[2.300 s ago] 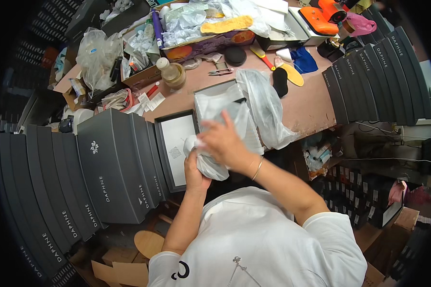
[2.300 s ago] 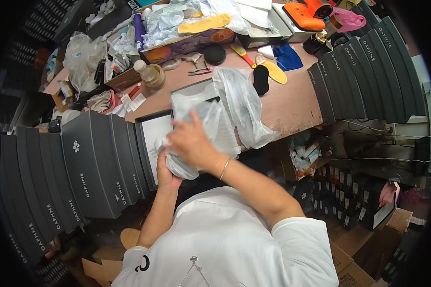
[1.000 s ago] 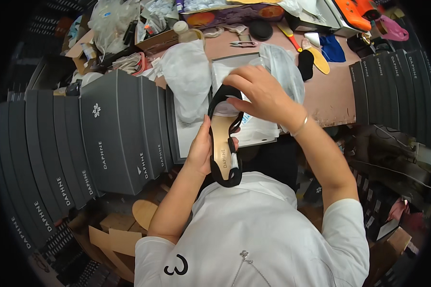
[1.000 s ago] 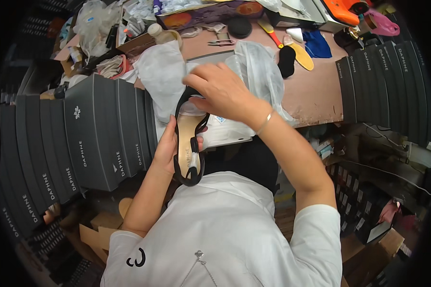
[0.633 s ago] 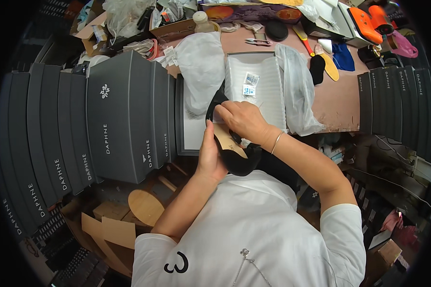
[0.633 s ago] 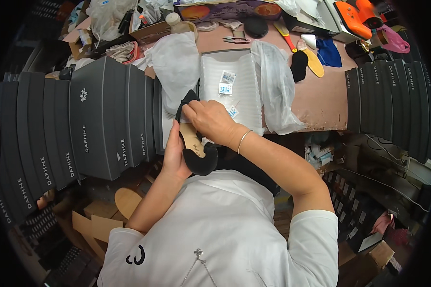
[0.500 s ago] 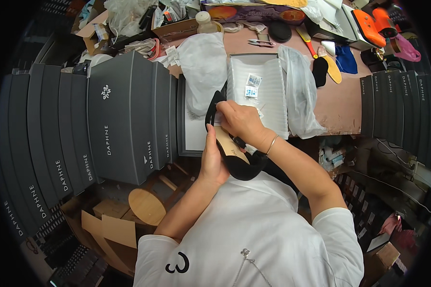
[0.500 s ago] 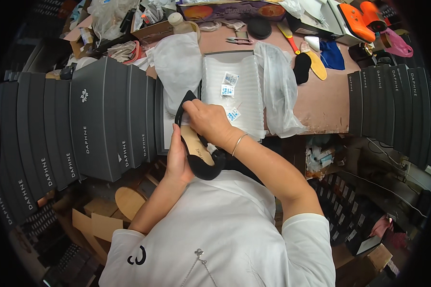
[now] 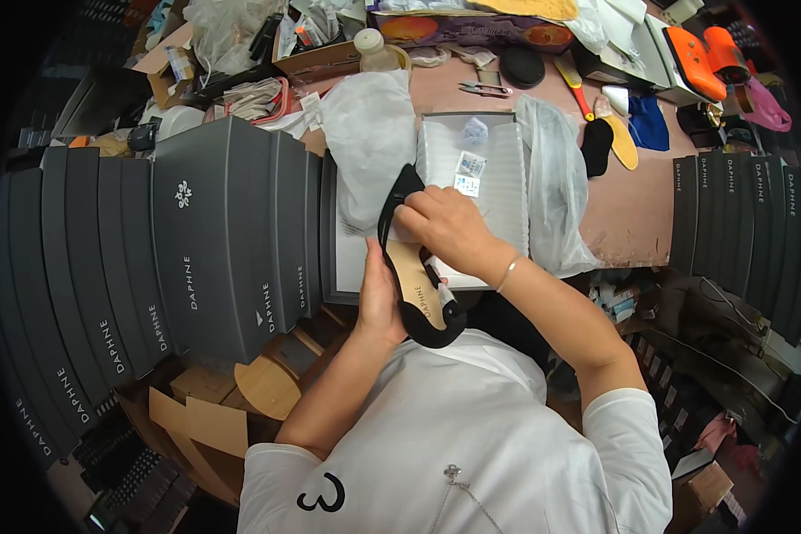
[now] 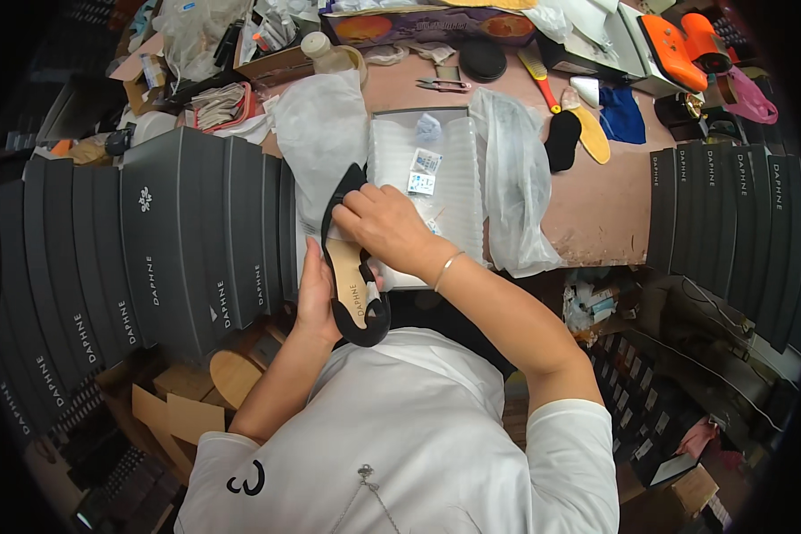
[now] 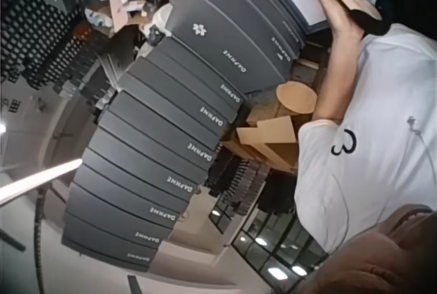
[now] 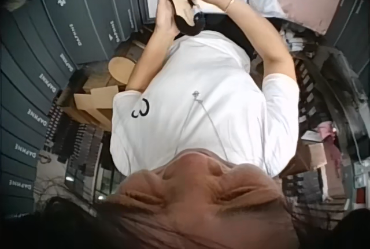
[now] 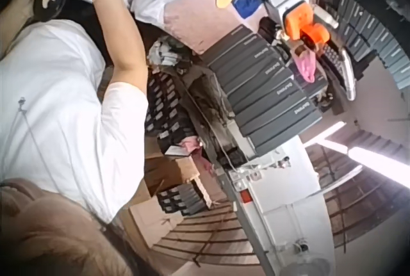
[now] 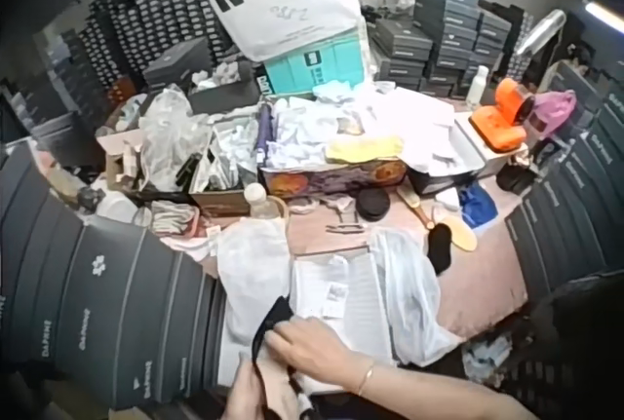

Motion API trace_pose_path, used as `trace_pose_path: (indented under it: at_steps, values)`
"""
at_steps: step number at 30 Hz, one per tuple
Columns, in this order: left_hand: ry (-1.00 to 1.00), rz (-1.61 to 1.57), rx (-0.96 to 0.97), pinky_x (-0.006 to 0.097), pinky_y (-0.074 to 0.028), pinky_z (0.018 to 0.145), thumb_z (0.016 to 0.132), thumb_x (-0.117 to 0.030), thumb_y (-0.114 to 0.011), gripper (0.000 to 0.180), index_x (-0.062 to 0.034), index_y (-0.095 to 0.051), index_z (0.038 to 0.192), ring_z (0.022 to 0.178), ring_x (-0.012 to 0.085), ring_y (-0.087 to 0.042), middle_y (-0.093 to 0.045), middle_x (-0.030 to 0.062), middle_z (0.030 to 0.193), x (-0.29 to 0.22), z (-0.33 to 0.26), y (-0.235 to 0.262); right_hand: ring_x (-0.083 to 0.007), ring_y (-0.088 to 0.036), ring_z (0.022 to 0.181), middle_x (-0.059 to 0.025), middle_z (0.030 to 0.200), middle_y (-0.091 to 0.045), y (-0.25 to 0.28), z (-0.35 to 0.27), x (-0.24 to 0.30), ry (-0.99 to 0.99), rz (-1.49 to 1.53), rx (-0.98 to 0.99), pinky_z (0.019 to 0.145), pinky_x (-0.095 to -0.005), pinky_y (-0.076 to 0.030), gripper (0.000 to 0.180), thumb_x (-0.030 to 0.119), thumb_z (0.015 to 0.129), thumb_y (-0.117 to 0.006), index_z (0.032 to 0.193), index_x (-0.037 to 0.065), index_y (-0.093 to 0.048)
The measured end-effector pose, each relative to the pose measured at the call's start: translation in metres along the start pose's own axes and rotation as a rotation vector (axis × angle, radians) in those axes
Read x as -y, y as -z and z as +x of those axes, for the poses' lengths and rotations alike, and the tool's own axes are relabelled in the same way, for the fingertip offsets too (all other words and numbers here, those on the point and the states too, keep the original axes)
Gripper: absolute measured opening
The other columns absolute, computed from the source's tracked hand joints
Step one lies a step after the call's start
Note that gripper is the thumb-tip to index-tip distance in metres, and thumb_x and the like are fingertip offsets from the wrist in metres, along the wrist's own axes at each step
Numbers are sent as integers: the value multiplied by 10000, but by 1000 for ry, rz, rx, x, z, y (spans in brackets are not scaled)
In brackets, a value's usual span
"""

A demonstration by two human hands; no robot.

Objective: Packing black high-heeled shoes into boxes with tissue paper at a workstation.

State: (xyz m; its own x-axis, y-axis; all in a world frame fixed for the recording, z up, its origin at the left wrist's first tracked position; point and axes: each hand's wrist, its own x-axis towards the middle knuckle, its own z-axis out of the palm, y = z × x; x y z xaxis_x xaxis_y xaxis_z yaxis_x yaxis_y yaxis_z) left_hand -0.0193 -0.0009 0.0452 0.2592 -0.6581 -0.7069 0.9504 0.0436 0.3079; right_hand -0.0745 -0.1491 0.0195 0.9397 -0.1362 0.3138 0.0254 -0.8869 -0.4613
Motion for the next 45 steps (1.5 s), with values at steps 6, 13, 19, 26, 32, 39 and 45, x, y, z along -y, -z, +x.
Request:
trace_pose_path:
  at_steps: [6,13,19,26,32,39,45]
  values:
    - [-16,-49,-70,359,-541,640,963,-607,-267,638,-56,-549,1119,706,208,-613,-613,83,878,0,7,15,-253,-578,780,-65,848,-573,8,-18,4,-152,66,-52,672,-385,-476,262,62,675,-683,913,95,-578]
    - [-84,109,3,371,-515,739,937,-665,-250,716,-62,-492,1239,820,210,-600,-591,84,1011,-5,3,19,-271,-611,763,-70,804,-594,6,-6,13,-106,-29,70,677,-398,-482,245,137,705,-679,925,74,-593]
    - [-96,55,7,349,-489,832,953,-636,-269,658,-107,-451,1299,1003,197,-567,-543,54,1152,3,-12,29,-225,-595,688,-47,724,-548,-20,-4,32,82,-27,86,594,-354,-476,144,166,717,-636,777,76,-542]
    - [-205,126,-60,366,-512,671,904,-715,-265,727,-85,-535,1144,721,206,-585,-577,69,923,-10,5,46,-380,-564,892,-235,968,-586,21,-27,-3,-267,-145,-297,787,-447,-455,403,177,812,-660,1126,-39,-530]
    - [-392,238,-110,347,-325,1074,928,-681,-254,808,-63,-269,1448,1286,230,-414,-397,97,1412,19,-6,21,-472,-504,915,-360,979,-509,-38,24,54,-498,689,178,854,-436,-409,700,512,956,-392,989,-179,-498]
    - [-387,199,-66,349,-321,1059,945,-656,-259,713,-80,-382,1344,1267,196,-400,-421,86,1369,2,-38,29,-428,-505,890,-280,916,-505,-37,21,77,-274,567,155,854,-445,-415,512,402,943,-479,879,-105,-519]
    - [-415,367,43,350,-250,1115,901,-710,-289,832,-90,-239,1455,1349,214,-307,-314,78,1466,21,-29,22,-402,-429,740,-261,803,-460,-62,6,61,-269,498,-19,700,-456,-365,428,309,989,-408,894,-98,-498]
